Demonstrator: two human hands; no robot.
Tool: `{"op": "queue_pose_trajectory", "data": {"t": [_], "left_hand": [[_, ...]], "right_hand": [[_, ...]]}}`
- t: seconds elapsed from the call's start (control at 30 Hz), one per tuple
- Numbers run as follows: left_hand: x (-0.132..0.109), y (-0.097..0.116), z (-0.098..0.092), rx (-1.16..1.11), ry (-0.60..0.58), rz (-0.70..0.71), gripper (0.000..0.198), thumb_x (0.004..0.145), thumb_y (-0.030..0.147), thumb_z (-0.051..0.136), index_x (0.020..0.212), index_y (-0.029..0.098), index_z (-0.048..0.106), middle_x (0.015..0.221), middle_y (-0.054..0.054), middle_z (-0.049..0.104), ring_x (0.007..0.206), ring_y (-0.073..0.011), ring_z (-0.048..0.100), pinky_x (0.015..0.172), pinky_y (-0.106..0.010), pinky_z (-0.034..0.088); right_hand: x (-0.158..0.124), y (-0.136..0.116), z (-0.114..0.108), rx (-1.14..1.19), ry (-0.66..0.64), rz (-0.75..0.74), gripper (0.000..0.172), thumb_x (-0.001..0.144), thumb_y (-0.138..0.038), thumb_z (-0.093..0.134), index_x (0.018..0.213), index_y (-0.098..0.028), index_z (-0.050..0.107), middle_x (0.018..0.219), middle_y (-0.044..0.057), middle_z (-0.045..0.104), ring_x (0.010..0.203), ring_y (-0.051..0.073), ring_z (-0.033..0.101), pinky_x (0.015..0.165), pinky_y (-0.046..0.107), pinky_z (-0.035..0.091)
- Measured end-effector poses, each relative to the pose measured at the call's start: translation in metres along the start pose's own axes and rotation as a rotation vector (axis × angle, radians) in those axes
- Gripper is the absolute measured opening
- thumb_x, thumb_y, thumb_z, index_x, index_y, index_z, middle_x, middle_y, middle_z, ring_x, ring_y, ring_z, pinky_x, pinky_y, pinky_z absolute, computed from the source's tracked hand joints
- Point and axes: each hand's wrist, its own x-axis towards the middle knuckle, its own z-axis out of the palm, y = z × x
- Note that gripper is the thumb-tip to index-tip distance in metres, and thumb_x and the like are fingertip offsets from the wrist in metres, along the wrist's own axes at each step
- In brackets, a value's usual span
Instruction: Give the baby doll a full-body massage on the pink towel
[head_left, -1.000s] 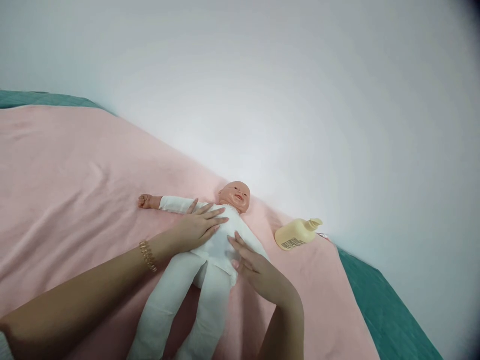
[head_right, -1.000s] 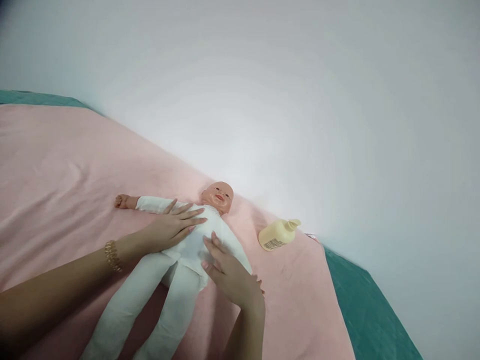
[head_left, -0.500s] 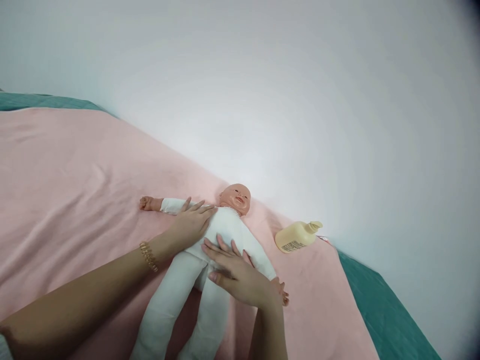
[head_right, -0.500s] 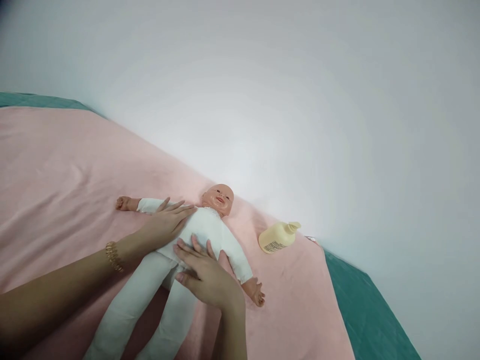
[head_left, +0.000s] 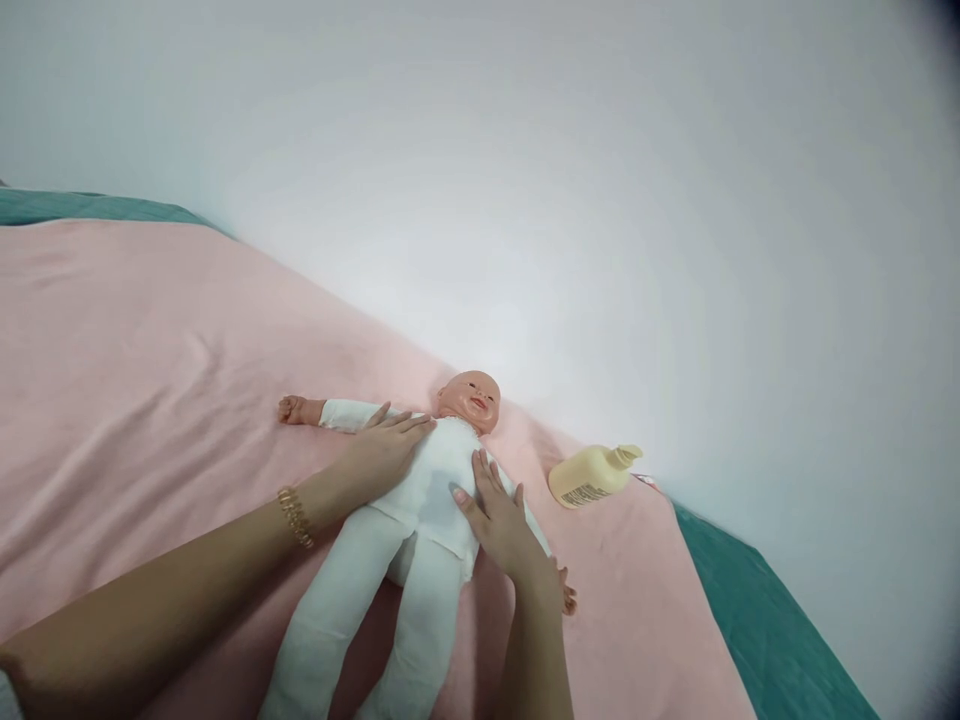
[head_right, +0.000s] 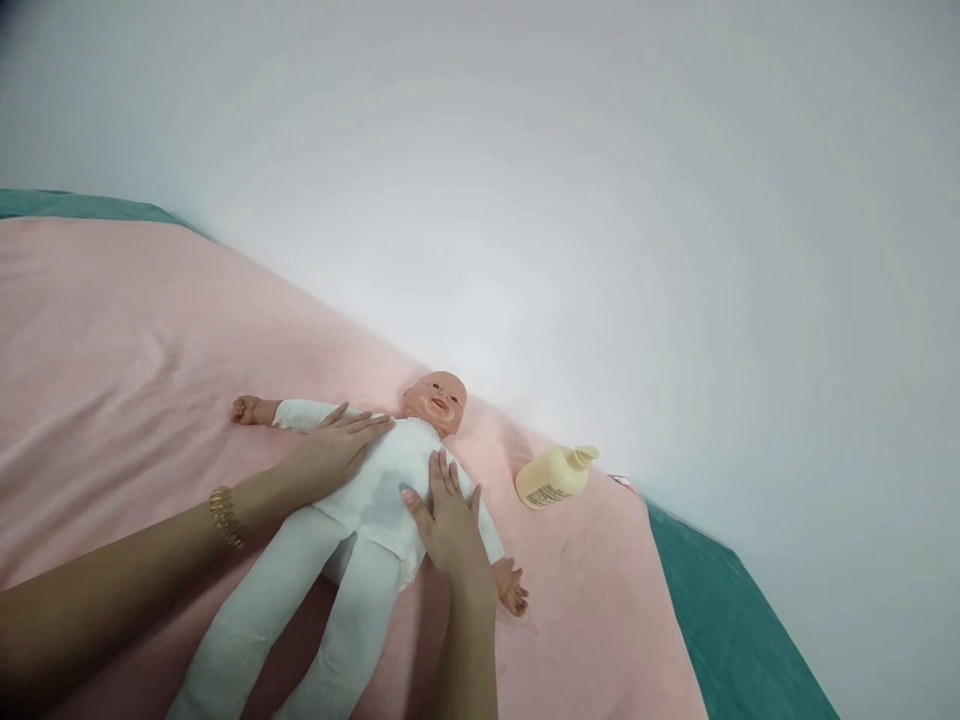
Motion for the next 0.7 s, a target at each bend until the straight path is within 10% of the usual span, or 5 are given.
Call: {"op": "queue_pose_trajectory", "data": {"t": [0.2, 0.37, 0.53, 0.7], "left_hand": [[-0.002, 0.009, -0.01, -0.312, 0.001, 0.221, 0.05, 0.078, 0.002, 0.037, 0.114, 0.018, 0.067, 0.128, -0.005, 0.065, 0.128, -0.018, 0.052, 0.118, -0.043, 0.024], [-0.007, 0.029, -0.032, -0.756, -0.299, 0.464, 0.051, 0.072, -0.003, 0.038, 0.099, 0.023, 0.073, 0.108, 0.001, 0.074, 0.108, -0.0148, 0.066, 0.11, -0.033, 0.037], [-0.01, 0.033, -0.045, -0.746, -0.586, 0.492, 0.055, 0.076, -0.001, 0.044, 0.115, 0.026, 0.07, 0.127, 0.003, 0.065, 0.134, -0.0204, 0.045, 0.121, -0.039, 0.009], [-0.008, 0.026, -0.042, -0.673, -0.524, 0.496, 0.042, 0.095, 0.018, 0.045, 0.132, 0.031, 0.059, 0.139, 0.001, 0.056, 0.142, -0.021, 0.033, 0.121, -0.046, 0.004]], "right_hand": [[-0.005, -0.004, -0.005, -0.039, 0.008, 0.012, 0.079, 0.095, -0.064, 0.027, 0.154, -0.013, 0.015, 0.16, 0.006, 0.011, 0.15, 0.024, 0.005, 0.118, 0.054, -0.009], [-0.007, -0.001, -0.008, -0.04, 0.008, -0.021, 0.074, 0.097, -0.059, 0.022, 0.154, -0.012, 0.017, 0.16, 0.007, 0.013, 0.15, 0.021, 0.006, 0.118, 0.053, -0.01], [-0.006, 0.003, -0.008, -0.047, 0.0, -0.026, 0.07, 0.098, -0.055, 0.022, 0.154, -0.013, 0.016, 0.16, 0.005, 0.013, 0.15, 0.019, 0.006, 0.118, 0.052, -0.011], [-0.006, 0.002, -0.008, -0.038, 0.036, -0.053, 0.066, 0.099, -0.052, 0.02, 0.153, -0.014, 0.022, 0.159, 0.005, 0.019, 0.15, 0.018, 0.01, 0.119, 0.051, -0.009]]}}
